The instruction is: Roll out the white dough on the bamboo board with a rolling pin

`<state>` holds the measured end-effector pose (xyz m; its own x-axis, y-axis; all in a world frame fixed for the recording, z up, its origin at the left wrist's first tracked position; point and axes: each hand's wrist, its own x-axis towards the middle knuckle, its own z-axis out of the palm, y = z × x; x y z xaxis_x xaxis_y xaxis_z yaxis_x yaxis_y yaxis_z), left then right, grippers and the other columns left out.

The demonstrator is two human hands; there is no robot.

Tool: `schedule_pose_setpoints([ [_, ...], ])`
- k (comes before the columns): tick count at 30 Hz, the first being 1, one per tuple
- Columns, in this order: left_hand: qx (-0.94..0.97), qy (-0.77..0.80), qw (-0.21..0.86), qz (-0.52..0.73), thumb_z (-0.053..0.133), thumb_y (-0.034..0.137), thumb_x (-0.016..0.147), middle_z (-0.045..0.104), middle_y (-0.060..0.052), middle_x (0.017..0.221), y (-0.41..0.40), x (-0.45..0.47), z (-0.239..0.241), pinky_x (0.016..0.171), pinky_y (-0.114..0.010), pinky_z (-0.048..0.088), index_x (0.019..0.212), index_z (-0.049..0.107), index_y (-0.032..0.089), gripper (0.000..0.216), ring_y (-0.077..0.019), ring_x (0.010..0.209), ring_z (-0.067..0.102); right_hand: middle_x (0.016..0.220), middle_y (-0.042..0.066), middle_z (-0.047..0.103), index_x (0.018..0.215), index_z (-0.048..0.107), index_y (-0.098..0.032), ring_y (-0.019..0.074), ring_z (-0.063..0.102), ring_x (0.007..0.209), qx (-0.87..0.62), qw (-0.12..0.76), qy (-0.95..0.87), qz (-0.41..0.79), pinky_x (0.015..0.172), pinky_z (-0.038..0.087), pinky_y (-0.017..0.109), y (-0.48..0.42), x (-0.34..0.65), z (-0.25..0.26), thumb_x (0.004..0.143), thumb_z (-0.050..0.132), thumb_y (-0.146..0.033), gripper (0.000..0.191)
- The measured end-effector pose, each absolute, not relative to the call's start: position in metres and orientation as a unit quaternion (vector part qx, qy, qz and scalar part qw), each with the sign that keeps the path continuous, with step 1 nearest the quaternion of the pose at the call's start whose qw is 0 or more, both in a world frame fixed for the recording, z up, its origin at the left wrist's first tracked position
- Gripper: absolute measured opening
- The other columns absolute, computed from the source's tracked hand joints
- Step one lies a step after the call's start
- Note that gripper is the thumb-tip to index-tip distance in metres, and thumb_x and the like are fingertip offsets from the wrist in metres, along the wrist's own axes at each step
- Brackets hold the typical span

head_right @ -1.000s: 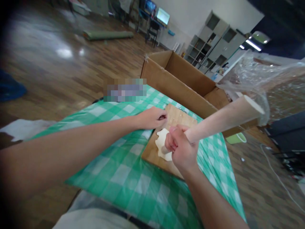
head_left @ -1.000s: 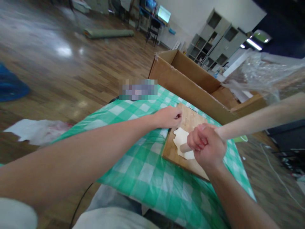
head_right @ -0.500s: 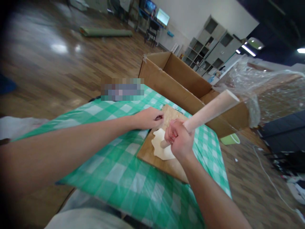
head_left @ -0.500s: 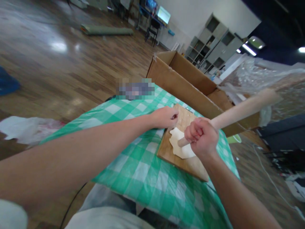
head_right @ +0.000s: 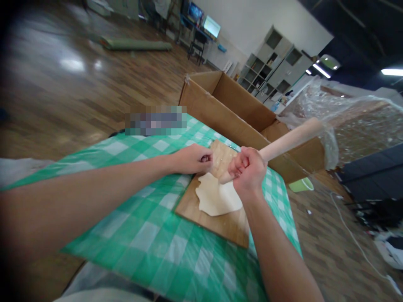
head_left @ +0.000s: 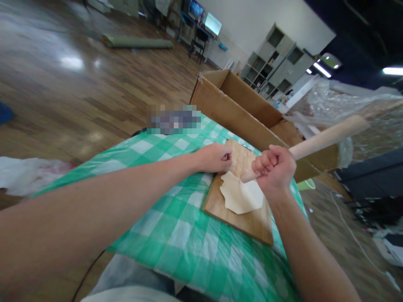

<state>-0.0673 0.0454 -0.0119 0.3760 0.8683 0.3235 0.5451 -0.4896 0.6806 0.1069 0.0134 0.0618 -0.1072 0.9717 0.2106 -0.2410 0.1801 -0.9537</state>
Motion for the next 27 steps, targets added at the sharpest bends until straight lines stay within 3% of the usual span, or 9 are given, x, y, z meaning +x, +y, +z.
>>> schedule_pose_setpoints([
  [2,0.799,0.431,0.27,0.32,0.065,0.04,0.085,0.069,-0.003,0.078,0.044,-0.069,-0.009,0.065,-0.029,0.038,0.088,0.07,0.019,0.021,-0.0186,0.071,0.059,0.036,-0.01,0.028,0.045,0.034,-0.025,0.0067,0.023,0.028,-0.349,0.574,-0.522,0.526,0.032,0.02,0.025,0.017,0.107,0.06,0.073,0.067,-0.026,0.043],
  [4,0.807,0.415,0.299,0.296,0.074,0.054,0.077,0.07,-0.004,0.089,0.042,-0.07,-0.004,0.067,-0.029,0.04,0.102,0.067,0.019,0.043,-0.0209,0.079,0.061,0.036,-0.01,0.029,0.046,0.034,-0.025,0.0065,0.024,0.028,-0.347,0.567,-0.536,0.52,0.032,0.019,0.024,0.019,0.105,0.057,0.072,0.068,-0.026,0.043],
  [8,0.842,0.403,0.3,0.195,0.082,0.058,0.059,0.066,-0.009,0.115,0.037,-0.071,0.006,0.08,-0.032,0.044,0.12,0.056,0.019,0.077,-0.0277,0.101,0.061,0.036,-0.01,0.03,0.046,0.035,-0.025,0.0063,0.024,0.028,-0.334,0.56,-0.557,0.514,0.031,0.019,0.024,0.018,0.1,0.05,0.071,0.069,-0.028,0.043],
  [12,0.86,0.4,0.283,0.14,0.078,0.061,0.062,0.06,-0.012,0.129,0.034,-0.071,0.009,0.091,-0.037,0.045,0.128,0.049,0.019,0.083,-0.0328,0.118,0.056,0.037,-0.009,0.033,0.046,0.038,-0.024,0.006,0.029,0.03,-0.318,0.538,-0.617,0.478,0.034,0.022,0.023,0.014,0.099,0.046,0.074,0.07,-0.026,0.042],
  [15,0.859,0.401,0.284,0.144,0.077,0.063,0.063,0.059,-0.013,0.129,0.034,-0.07,0.008,0.092,-0.037,0.045,0.13,0.047,0.019,0.085,-0.0327,0.118,0.056,0.037,-0.009,0.033,0.045,0.038,-0.024,0.0061,0.029,0.031,-0.308,0.528,-0.622,0.489,0.035,0.022,0.023,0.012,0.1,0.047,0.074,0.07,-0.027,0.043],
  [27,0.859,0.395,0.296,0.134,0.078,0.062,0.061,0.056,-0.016,0.137,0.036,-0.073,0.012,0.098,-0.039,0.046,0.133,0.046,0.016,0.092,-0.0335,0.121,0.056,0.039,-0.011,0.021,0.054,0.022,-0.025,0.007,0.018,0.031,-0.418,0.574,-0.392,0.585,0.031,0.02,0.023,0.062,0.127,0.064,0.075,0.06,-0.026,0.043],
])
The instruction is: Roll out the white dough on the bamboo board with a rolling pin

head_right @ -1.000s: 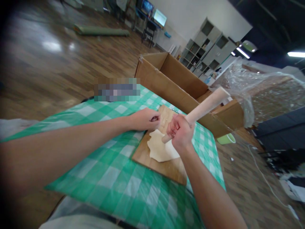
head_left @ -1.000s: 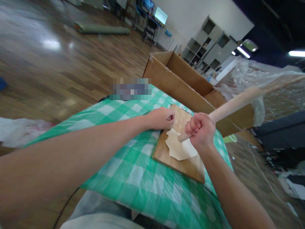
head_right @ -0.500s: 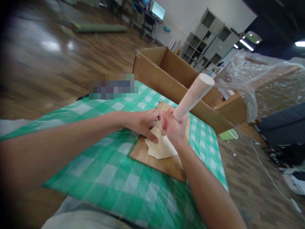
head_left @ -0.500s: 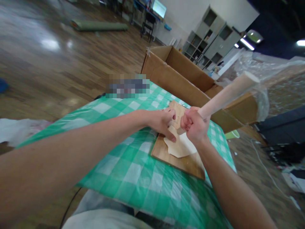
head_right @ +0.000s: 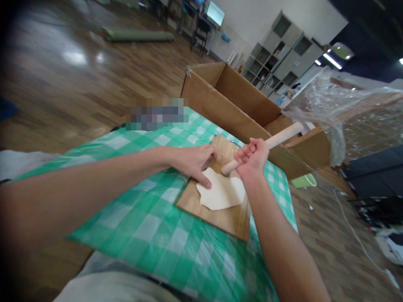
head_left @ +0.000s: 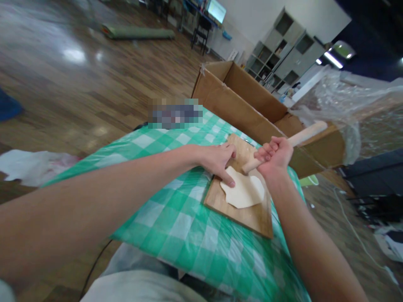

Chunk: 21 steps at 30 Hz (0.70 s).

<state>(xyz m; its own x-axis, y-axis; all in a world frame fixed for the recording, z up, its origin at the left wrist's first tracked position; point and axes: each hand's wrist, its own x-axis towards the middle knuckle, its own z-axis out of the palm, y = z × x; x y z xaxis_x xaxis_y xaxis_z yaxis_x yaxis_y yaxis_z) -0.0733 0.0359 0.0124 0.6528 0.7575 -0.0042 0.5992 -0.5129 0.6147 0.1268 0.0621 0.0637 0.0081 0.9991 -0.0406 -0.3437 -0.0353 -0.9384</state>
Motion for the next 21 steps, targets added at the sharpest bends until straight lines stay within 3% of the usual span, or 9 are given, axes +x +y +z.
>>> schedule_pose_setpoints([
  [9,0.851,0.414,0.295,0.133,0.079,0.059,0.059,0.054,-0.017,0.143,0.031,-0.071,0.015,0.097,-0.038,0.046,0.135,0.044,0.018,0.093,-0.0339,0.125,0.055,0.037,-0.009,0.029,0.047,0.035,-0.023,0.0057,0.025,0.03,-0.29,0.511,-0.595,0.549,0.034,0.022,0.022,0.012,0.118,0.054,0.072,0.07,-0.026,0.043],
  [21,0.836,0.438,0.305,0.13,0.081,0.064,0.058,0.058,-0.014,0.139,0.028,-0.07,0.015,0.092,-0.038,0.048,0.137,0.042,0.022,0.098,-0.0329,0.118,0.06,0.04,-0.009,0.028,0.051,0.031,-0.023,0.0054,0.02,0.032,-0.245,0.488,-0.621,0.562,0.034,0.02,0.023,0.019,0.124,0.047,0.081,0.074,-0.029,0.053],
])
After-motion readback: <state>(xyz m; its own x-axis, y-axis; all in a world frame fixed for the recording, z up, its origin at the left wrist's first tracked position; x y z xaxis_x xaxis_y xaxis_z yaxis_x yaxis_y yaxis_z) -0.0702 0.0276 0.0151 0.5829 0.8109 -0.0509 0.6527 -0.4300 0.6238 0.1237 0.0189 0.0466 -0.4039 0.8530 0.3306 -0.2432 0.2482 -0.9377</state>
